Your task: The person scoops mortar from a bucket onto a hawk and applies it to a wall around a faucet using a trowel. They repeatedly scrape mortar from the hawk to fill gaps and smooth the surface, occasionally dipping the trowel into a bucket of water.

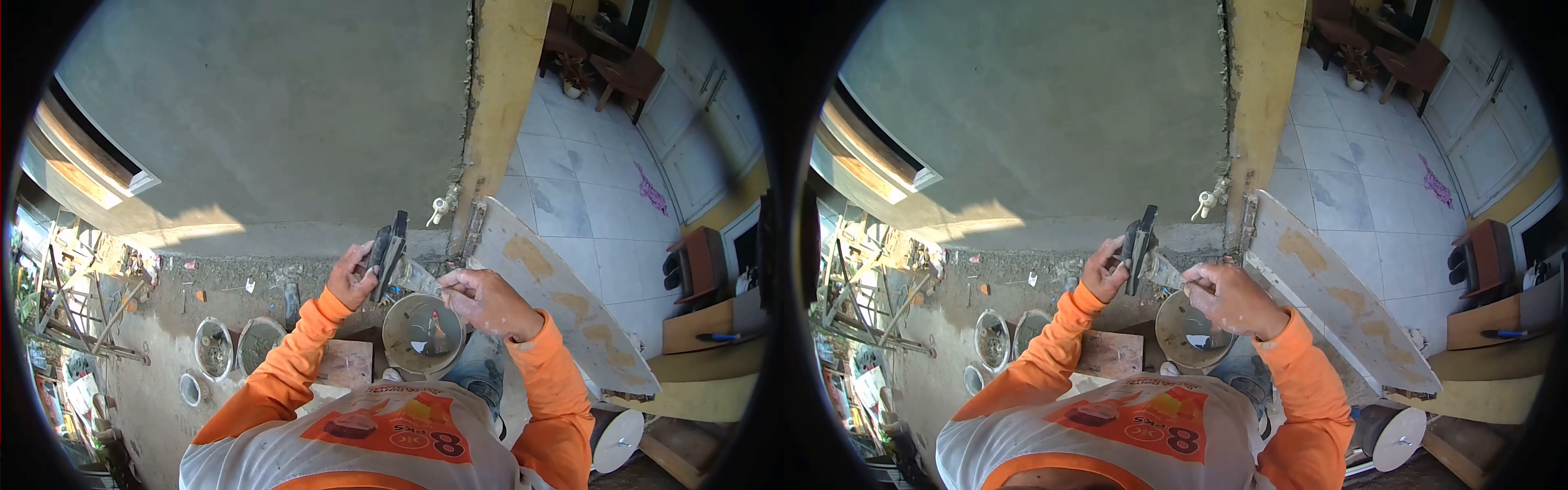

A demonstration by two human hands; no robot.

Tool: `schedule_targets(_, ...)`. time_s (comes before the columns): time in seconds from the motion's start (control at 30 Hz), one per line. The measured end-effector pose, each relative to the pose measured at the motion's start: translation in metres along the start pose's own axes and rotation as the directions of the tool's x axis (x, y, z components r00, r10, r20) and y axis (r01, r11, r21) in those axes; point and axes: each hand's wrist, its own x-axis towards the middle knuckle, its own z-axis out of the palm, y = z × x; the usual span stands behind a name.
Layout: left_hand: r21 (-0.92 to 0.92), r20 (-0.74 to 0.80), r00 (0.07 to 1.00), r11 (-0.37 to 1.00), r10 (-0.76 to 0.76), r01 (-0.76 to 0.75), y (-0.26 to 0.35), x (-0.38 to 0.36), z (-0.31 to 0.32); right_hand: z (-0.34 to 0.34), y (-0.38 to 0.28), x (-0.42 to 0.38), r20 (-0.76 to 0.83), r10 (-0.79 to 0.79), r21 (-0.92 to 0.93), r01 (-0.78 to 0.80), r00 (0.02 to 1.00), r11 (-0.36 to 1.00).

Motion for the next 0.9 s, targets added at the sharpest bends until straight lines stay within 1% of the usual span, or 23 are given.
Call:
schedule_targets(0.03, 0.054, 0.022, 1.000, 0.998, -0.020, 0.018, 0.004, 0.002, -0.002, -0.006, 0.000, -0.002, 0.098, 0.090, 0.137, -0.103, 0.991, 0.985)
schedule_targets(0.07, 0.052, 0.047, 0.999, 0.998, -0.022, 0.020, -0.013, -0.001, 0.000, -0.013, 0.009, -0.002, 0.085, 0.100, 0.155, -0.112, 0.991, 0.982)
schedule_targets(0.1, -0.269, 0.102, 0.983, 0.948, -0.150, 0.172, -0.042, -0.007, 0.005, -0.021, 0.023, -0.001, 0.123, 0.025, 0.349, -0.067, 0.992, 0.935)
schedule_targets(0.13, -0.545, 0.191, 0.947, 0.775, -0.257, 0.320, -0.060, -0.012, 0.009, -0.029, 0.039, 0.003, 0.143, -0.060, 0.529, -0.025, 0.988, 0.848)
schedule_targets(0.17, -0.537, 0.208, 0.942, 0.775, -0.262, 0.334, -0.062, -0.016, 0.012, -0.037, 0.056, 0.010, 0.134, -0.055, 0.544, -0.027, 0.989, 0.839)
schedule_targets(0.2, -0.726, 0.262, 0.910, 0.556, -0.322, 0.406, -0.063, -0.020, 0.017, -0.045, 0.078, 0.019, 0.017, -0.091, 0.701, 0.053, 0.996, 0.711)
schedule_targets(0.23, -0.850, 0.327, 0.871, 0.289, -0.367, 0.441, -0.066, -0.023, 0.023, -0.053, 0.100, 0.031, -0.106, -0.102, 0.820, 0.145, 0.989, 0.553)
schedule_targets(0.27, -0.840, 0.340, 0.861, 0.289, -0.378, 0.459, -0.070, -0.027, 0.030, -0.061, 0.123, 0.047, -0.110, -0.092, 0.831, 0.142, 0.990, 0.538)
schedule_targets(0.3, -0.863, 0.308, 0.825, 0.226, -0.473, 0.451, -0.075, -0.031, 0.036, -0.068, 0.145, 0.069, -0.249, -0.018, 0.827, 0.222, 0.968, 0.516)
schedule_targets(0.33, -0.884, 0.276, 0.775, 0.167, -0.568, 0.437, -0.079, -0.036, 0.041, -0.072, 0.166, 0.091, -0.376, 0.065, 0.815, 0.296, 0.924, 0.499)
schedule_targets(0.37, -0.878, 0.252, 0.727, 0.164, -0.639, 0.449, -0.090, -0.039, 0.045, -0.075, 0.186, 0.113, -0.373, 0.080, 0.827, 0.292, 0.924, 0.480)
schedule_targets(0.43, -0.862, 0.274, 0.718, 0.168, -0.640, 0.479, -0.095, -0.034, 0.054, -0.080, 0.209, 0.156, -0.464, 0.110, 0.771, 0.340, 0.879, 0.539)
schedule_targets(0.47, -0.854, 0.290, 0.722, 0.170, -0.628, 0.491, -0.096, -0.030, 0.057, -0.081, 0.212, 0.173, -0.459, 0.121, 0.783, 0.336, 0.880, 0.524)
schedule_targets(0.5, -0.850, 0.309, 0.693, 0.138, -0.651, 0.508, -0.093, -0.025, 0.060, -0.081, 0.208, 0.188, -0.508, 0.142, 0.738, 0.344, 0.850, 0.581)
schedule_targets(0.53, -0.847, 0.305, 0.684, 0.140, -0.663, 0.513, -0.087, -0.019, 0.063, -0.080, 0.205, 0.201, -0.554, 0.155, 0.688, 0.345, 0.818, 0.638)
schedule_targets(0.57, -0.843, 0.317, 0.674, 0.127, -0.668, 0.523, -0.080, -0.012, 0.065, -0.078, 0.204, 0.212, -0.546, 0.159, 0.697, 0.340, 0.823, 0.632)
schedule_targets(0.63, -0.840, 0.320, 0.659, 0.119, -0.680, 0.530, -0.077, -0.007, 0.069, -0.074, 0.201, 0.230, -0.671, 0.080, 0.494, 0.364, 0.738, 0.789)
schedule_targets(0.67, -0.841, 0.326, 0.672, 0.120, -0.665, 0.527, -0.078, -0.007, 0.069, -0.070, 0.202, 0.237, -0.663, 0.083, 0.503, 0.362, 0.744, 0.785)
schedule_targets(0.73, -0.844, 0.327, 0.683, 0.123, -0.653, 0.522, -0.078, -0.009, 0.069, -0.062, 0.205, 0.249, -0.803, 0.066, 0.323, 0.340, 0.592, 0.883)
schedule_targets(0.77, -0.846, 0.304, 0.683, 0.141, -0.664, 0.513, -0.077, -0.010, 0.069, -0.058, 0.206, 0.254, -0.817, 0.098, 0.362, 0.374, 0.568, 0.854)
schedule_targets(0.8, -0.848, 0.281, 0.683, 0.158, -0.674, 0.505, -0.077, -0.011, 0.069, -0.057, 0.203, 0.256, -0.815, 0.095, 0.363, 0.375, 0.572, 0.853)
schedule_targets(0.87, -0.842, 0.280, 0.667, 0.157, -0.690, 0.516, -0.075, -0.012, 0.070, -0.055, 0.196, 0.257, -0.836, 0.149, 0.365, 0.334, 0.528, 0.869)
schedule_targets(0.9, -0.833, 0.285, 0.650, 0.153, -0.704, 0.531, -0.074, -0.013, 0.070, -0.050, 0.194, 0.262, -0.836, 0.147, 0.364, 0.334, 0.529, 0.870)
